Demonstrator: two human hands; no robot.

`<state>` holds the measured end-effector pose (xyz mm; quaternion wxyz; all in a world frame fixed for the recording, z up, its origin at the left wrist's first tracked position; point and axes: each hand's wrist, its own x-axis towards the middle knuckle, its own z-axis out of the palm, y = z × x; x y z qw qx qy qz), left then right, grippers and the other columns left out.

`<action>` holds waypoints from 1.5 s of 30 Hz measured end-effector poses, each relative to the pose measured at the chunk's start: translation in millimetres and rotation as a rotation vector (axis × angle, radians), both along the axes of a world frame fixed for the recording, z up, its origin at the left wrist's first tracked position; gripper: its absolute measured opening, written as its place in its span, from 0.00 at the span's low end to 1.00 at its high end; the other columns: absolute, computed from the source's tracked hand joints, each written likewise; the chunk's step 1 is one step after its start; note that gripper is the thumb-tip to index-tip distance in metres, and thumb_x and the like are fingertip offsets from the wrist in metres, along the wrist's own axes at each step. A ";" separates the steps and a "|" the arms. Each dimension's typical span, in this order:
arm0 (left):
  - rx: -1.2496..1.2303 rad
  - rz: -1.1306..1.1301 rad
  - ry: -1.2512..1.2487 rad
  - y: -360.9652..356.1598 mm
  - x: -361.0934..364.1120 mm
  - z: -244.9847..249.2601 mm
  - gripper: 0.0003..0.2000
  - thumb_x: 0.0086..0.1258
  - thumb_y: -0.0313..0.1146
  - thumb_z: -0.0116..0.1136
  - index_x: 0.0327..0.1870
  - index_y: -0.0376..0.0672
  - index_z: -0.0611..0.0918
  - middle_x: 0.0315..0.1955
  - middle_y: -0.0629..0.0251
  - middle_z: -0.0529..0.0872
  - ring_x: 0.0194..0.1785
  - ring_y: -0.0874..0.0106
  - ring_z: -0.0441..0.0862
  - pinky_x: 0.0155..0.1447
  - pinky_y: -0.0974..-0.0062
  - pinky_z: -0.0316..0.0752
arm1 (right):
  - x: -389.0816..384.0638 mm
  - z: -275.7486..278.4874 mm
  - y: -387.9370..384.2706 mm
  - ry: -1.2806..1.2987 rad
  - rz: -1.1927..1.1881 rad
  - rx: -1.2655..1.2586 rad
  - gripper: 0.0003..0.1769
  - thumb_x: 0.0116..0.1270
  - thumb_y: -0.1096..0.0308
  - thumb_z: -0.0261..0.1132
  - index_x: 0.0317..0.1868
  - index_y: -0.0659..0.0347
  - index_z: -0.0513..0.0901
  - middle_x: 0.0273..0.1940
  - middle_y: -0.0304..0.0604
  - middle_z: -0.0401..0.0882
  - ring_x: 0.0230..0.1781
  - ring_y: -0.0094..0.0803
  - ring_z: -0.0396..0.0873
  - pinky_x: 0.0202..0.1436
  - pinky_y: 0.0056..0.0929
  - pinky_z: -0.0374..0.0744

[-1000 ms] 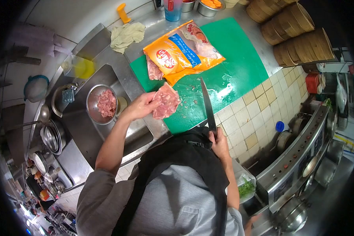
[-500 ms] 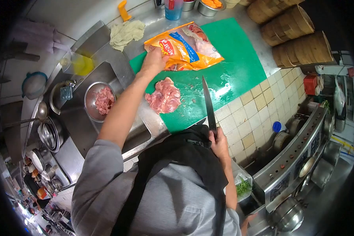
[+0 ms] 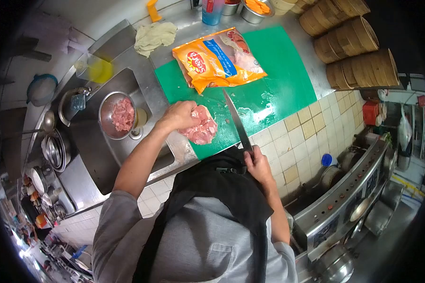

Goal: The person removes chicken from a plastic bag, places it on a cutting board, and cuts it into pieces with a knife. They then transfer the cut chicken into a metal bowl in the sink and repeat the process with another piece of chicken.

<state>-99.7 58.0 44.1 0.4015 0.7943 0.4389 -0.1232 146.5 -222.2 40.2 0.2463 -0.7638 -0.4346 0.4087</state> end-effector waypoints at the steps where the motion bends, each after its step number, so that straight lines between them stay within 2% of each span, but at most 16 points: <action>1: -0.009 0.024 -0.022 -3.1 -1.4 3.5 0.32 0.59 0.44 0.78 0.61 0.37 0.79 0.51 0.45 0.89 0.55 0.50 0.88 0.62 0.58 0.82 | 3.8 1.1 3.0 -0.003 0.010 0.021 0.13 0.79 0.68 0.66 0.45 0.66 0.71 0.36 0.62 0.88 0.37 0.54 0.90 0.38 0.43 0.83; 3: -0.027 0.072 -0.067 -11.7 -2.6 8.9 0.32 0.61 0.43 0.77 0.64 0.38 0.78 0.55 0.45 0.88 0.60 0.53 0.88 0.65 0.57 0.81 | 14.8 0.5 3.4 -0.006 0.030 0.038 0.13 0.79 0.68 0.66 0.46 0.66 0.71 0.37 0.62 0.89 0.38 0.54 0.91 0.39 0.43 0.84; 6: -0.107 0.365 -0.514 -24.7 -10.4 -2.8 0.26 0.68 0.37 0.72 0.65 0.42 0.79 0.53 0.54 0.88 0.56 0.63 0.89 0.63 0.63 0.82 | 35.1 -11.8 2.4 0.017 0.071 0.052 0.13 0.79 0.68 0.66 0.46 0.66 0.71 0.38 0.61 0.89 0.39 0.54 0.91 0.40 0.43 0.84; 9: -0.374 0.884 -0.962 -53.0 -1.1 -8.6 0.21 0.77 0.33 0.63 0.69 0.44 0.78 0.52 0.60 0.87 0.53 0.71 0.87 0.54 0.68 0.85 | 56.7 -21.2 2.6 0.057 0.127 0.091 0.12 0.79 0.68 0.66 0.46 0.66 0.71 0.38 0.61 0.89 0.40 0.54 0.91 0.41 0.43 0.84; 12: -0.497 1.083 -0.741 -81.3 -5.9 35.5 0.15 0.84 0.30 0.56 0.67 0.41 0.80 0.52 0.62 0.87 0.49 0.74 0.87 0.46 0.73 0.87 | 79.4 -30.0 6.3 0.070 0.204 0.109 0.12 0.79 0.68 0.66 0.46 0.65 0.72 0.39 0.60 0.90 0.41 0.55 0.91 0.41 0.44 0.85; 15: -0.244 1.127 -0.426 -105.2 -58.1 -27.4 0.15 0.87 0.36 0.54 0.65 0.40 0.82 0.49 0.61 0.89 0.46 0.75 0.88 0.41 0.73 0.87 | 103.8 -37.8 7.6 0.093 0.261 0.084 0.12 0.79 0.66 0.66 0.46 0.65 0.73 0.38 0.59 0.90 0.40 0.55 0.91 0.41 0.44 0.84; 18: 0.016 1.257 -0.432 -126.6 -74.4 -24.8 0.13 0.84 0.33 0.57 0.62 0.40 0.84 0.46 0.62 0.90 0.44 0.76 0.88 0.42 0.74 0.86 | 125.7 -39.6 6.2 0.106 0.311 0.034 0.12 0.79 0.66 0.67 0.47 0.65 0.74 0.37 0.59 0.89 0.39 0.54 0.91 0.40 0.44 0.84; 21: 0.347 1.067 -0.298 -132.3 -85.6 -54.0 0.14 0.81 0.31 0.58 0.62 0.39 0.84 0.45 0.59 0.91 0.45 0.71 0.90 0.46 0.71 0.86 | 148.6 -59.2 -5.5 0.125 0.341 0.057 0.12 0.79 0.65 0.67 0.47 0.65 0.74 0.35 0.59 0.88 0.37 0.54 0.91 0.39 0.45 0.84; 24: 0.715 0.890 -0.271 -117.0 -43.9 -39.3 0.16 0.79 0.29 0.60 0.64 0.37 0.84 0.46 0.55 0.91 0.47 0.64 0.91 0.53 0.68 0.85 | 157.8 -48.8 -6.8 0.097 0.350 -0.015 0.12 0.78 0.65 0.67 0.46 0.64 0.74 0.34 0.59 0.88 0.35 0.55 0.90 0.38 0.46 0.84; 26: 0.685 0.801 -0.318 -95.5 -17.5 -31.2 0.20 0.77 0.33 0.63 0.67 0.36 0.82 0.49 0.52 0.91 0.51 0.58 0.91 0.59 0.64 0.84 | 163.4 -57.0 -14.0 0.084 0.329 0.001 0.13 0.78 0.65 0.67 0.46 0.64 0.74 0.33 0.60 0.87 0.34 0.56 0.89 0.38 0.47 0.83; 31: 0.645 0.509 -0.008 -67.2 51.5 0.2 0.29 0.67 0.43 0.73 0.66 0.36 0.81 0.53 0.51 0.89 0.56 0.54 0.89 0.62 0.59 0.82 | 164.6 -42.0 -31.3 0.072 0.312 -0.093 0.15 0.78 0.65 0.67 0.49 0.64 0.71 0.34 0.62 0.87 0.34 0.60 0.88 0.39 0.49 0.82; 32: 0.664 0.440 0.091 -66.3 58.4 7.1 0.31 0.65 0.46 0.74 0.65 0.36 0.81 0.54 0.51 0.89 0.56 0.54 0.89 0.62 0.58 0.82 | 168.8 -47.5 -39.7 0.036 0.366 0.029 0.14 0.78 0.66 0.67 0.51 0.64 0.70 0.31 0.57 0.85 0.27 0.50 0.86 0.33 0.44 0.82; 35: 0.236 0.426 0.140 -50.9 57.6 24.6 0.26 0.64 0.47 0.73 0.60 0.42 0.84 0.53 0.49 0.90 0.57 0.51 0.88 0.64 0.55 0.81 | 163.2 -8.1 -42.6 0.225 0.212 -0.170 0.12 0.80 0.68 0.65 0.54 0.63 0.72 0.27 0.47 0.81 0.20 0.34 0.81 0.25 0.36 0.79; 38: 0.116 0.207 0.159 -47.2 57.4 30.2 0.26 0.62 0.50 0.75 0.52 0.40 0.84 0.50 0.46 0.90 0.56 0.49 0.88 0.62 0.54 0.82 | 167.9 -1.7 -56.8 0.284 0.178 -0.196 0.11 0.81 0.69 0.64 0.56 0.63 0.73 0.26 0.39 0.77 0.18 0.21 0.75 0.20 0.29 0.74; 41: 0.152 0.301 -0.070 -52.2 61.0 10.6 0.22 0.61 0.45 0.77 0.48 0.38 0.85 0.46 0.49 0.91 0.55 0.56 0.90 0.59 0.58 0.84 | 167.5 -4.7 -70.6 0.390 0.085 -0.144 0.12 0.82 0.68 0.63 0.57 0.63 0.73 0.26 0.37 0.77 0.18 0.21 0.73 0.19 0.28 0.74; 45: -0.134 0.792 -0.723 -65.1 69.0 18.9 0.20 0.67 0.32 0.74 0.57 0.37 0.82 0.49 0.56 0.90 0.55 0.66 0.90 0.58 0.65 0.85 | 156.4 4.0 -67.4 0.345 0.019 -0.009 0.12 0.83 0.67 0.62 0.57 0.63 0.73 0.26 0.35 0.76 0.17 0.20 0.72 0.19 0.26 0.73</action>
